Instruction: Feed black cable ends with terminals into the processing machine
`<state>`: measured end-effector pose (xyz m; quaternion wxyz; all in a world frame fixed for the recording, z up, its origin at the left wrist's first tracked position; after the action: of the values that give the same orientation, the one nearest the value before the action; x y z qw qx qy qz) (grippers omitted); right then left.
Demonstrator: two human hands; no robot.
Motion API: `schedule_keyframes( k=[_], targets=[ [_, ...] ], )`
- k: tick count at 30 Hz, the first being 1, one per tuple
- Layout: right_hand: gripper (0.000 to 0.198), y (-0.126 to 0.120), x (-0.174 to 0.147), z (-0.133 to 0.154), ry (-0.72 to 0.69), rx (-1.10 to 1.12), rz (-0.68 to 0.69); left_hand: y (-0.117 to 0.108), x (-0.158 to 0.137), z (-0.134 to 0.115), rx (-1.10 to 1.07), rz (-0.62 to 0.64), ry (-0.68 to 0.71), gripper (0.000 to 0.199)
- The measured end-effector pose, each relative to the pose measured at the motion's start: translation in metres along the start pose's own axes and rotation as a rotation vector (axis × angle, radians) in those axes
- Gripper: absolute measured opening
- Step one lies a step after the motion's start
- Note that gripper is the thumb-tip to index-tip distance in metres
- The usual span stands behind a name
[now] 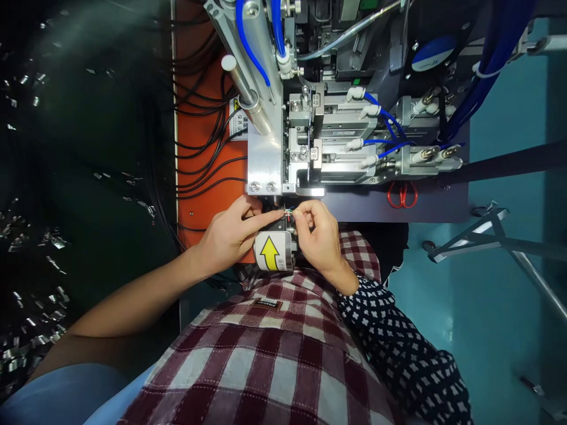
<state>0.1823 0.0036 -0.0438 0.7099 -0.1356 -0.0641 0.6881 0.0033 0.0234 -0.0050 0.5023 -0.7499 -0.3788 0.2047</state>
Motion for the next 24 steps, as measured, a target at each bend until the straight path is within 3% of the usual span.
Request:
schedule_keyframes(
  k=[6,13,24],
  targets=[
    [0.010,-0.001,-0.001,-0.001,-0.041,-0.095,-0.032,-0.001,0.001,0.000,-0.024,-0.055,0.055,0.033],
    [0.011,-0.008,-0.001,-0.001,0.026,-0.060,-0.045,-0.002,0.001,0.001,-0.053,-0.080,0.044,0.033],
    [0.006,-0.008,0.000,0.023,-0.314,-0.361,-0.120,-0.003,0.002,-0.001,-0.028,-0.073,0.038,0.035]
  ],
)
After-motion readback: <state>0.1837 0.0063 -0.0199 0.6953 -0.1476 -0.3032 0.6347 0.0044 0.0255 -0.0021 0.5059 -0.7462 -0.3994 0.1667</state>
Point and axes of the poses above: each hand's wrist, its own x-axis towards the middle knuckle, its own y-axis out of the palm, z = x × y, the point moved 3 cm from there along x, towards the middle knuckle, and after that the axes turned 1 degree about z, right-handed, at the moved point
